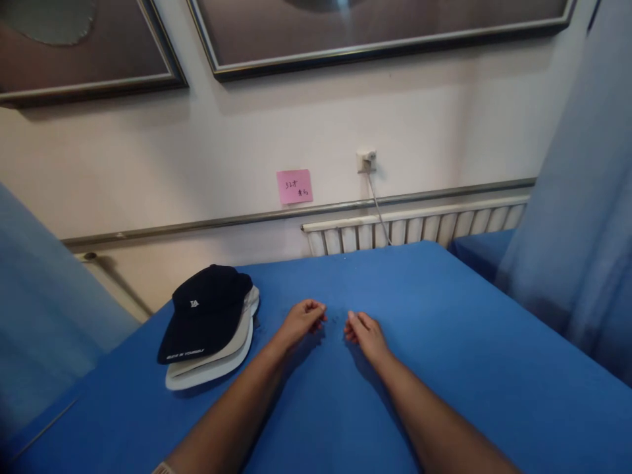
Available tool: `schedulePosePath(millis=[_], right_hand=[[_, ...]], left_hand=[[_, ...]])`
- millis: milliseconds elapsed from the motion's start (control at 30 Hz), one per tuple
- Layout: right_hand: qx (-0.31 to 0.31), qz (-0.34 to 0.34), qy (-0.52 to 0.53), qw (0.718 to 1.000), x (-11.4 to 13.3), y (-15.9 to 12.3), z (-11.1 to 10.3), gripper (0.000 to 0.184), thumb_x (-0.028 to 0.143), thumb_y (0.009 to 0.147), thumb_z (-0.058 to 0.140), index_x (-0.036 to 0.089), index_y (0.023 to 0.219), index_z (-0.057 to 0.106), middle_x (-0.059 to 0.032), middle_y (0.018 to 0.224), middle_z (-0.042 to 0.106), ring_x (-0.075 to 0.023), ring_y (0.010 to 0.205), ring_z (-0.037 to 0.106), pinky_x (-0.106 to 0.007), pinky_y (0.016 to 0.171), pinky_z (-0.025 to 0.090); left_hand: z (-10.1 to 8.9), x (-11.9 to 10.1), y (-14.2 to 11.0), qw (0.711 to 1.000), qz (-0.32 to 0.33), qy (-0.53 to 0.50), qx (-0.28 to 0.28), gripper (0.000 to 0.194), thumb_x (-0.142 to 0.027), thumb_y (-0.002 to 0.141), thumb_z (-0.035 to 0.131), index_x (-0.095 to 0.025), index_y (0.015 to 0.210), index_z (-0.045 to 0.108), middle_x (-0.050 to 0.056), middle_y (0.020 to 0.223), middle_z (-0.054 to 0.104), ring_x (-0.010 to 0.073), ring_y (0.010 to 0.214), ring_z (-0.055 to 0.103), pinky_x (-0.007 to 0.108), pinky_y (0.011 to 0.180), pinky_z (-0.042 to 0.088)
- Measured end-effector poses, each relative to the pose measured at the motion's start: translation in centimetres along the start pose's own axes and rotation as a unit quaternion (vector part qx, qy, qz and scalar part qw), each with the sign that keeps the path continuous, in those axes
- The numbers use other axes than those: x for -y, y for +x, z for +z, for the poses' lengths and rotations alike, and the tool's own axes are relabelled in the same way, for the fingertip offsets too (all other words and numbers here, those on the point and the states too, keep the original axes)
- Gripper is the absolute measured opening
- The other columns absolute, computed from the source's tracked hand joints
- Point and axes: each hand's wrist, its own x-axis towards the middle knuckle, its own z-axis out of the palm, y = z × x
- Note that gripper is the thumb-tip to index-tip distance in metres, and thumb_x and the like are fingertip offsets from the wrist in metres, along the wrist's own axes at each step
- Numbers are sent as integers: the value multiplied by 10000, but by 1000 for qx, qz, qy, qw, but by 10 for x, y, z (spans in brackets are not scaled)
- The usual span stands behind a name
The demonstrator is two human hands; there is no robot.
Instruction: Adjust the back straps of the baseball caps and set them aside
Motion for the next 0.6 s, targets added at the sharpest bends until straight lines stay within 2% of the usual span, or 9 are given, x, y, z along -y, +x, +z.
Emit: schedulePosePath(millis=[133,267,367,433,500,600], right_hand=[[-65,-103,-8,992,44,11,0,612,759,765,455,185,648,634,-44,600,620,-147,525,530,-284,547,412],[-98,-215,-15,972,105,10,3,697,783,813,285,185,630,594,-21,551,542,-133,512,483,-273,518,375],[-90,-273,-12,958,139,0,10,720,767,844,168,199,566,513,-5,515,472,-115,466,414,-266,468,306],[-81,-294,-6,952,151,-5,15,712,762,847,115,213,522,431,9,481,402,-110,448,376,-267,455,271],[-77,-296,-3,952,153,-4,19,705,770,837,78,222,496,362,20,455,346,-107,434,347,-267,448,253],[-80,-255,-7,964,140,12,20,697,794,812,61,230,474,294,33,423,297,-96,398,294,-262,417,215]], left_hand=[[-10,-35,-1,997,75,-22,-29,232,-347,738,709,-142,686,614,30,603,646,92,453,525,186,435,368],[-21,-67,-21,982,165,-51,-72,447,-574,800,584,-138,713,632,30,570,616,103,445,507,215,447,369],[-25,-84,-36,971,218,-48,-90,630,-724,800,437,-164,534,546,40,522,574,110,440,487,236,446,355],[-26,-91,-42,965,243,-39,-90,711,-796,775,345,-181,432,441,45,482,533,116,455,481,244,455,343],[-27,-92,-41,965,247,-33,-83,747,-842,749,265,-190,402,378,39,445,485,112,447,450,246,451,313],[-28,-84,-27,976,198,-53,-70,759,-864,736,171,-198,410,334,12,408,401,86,385,338,241,410,211]])
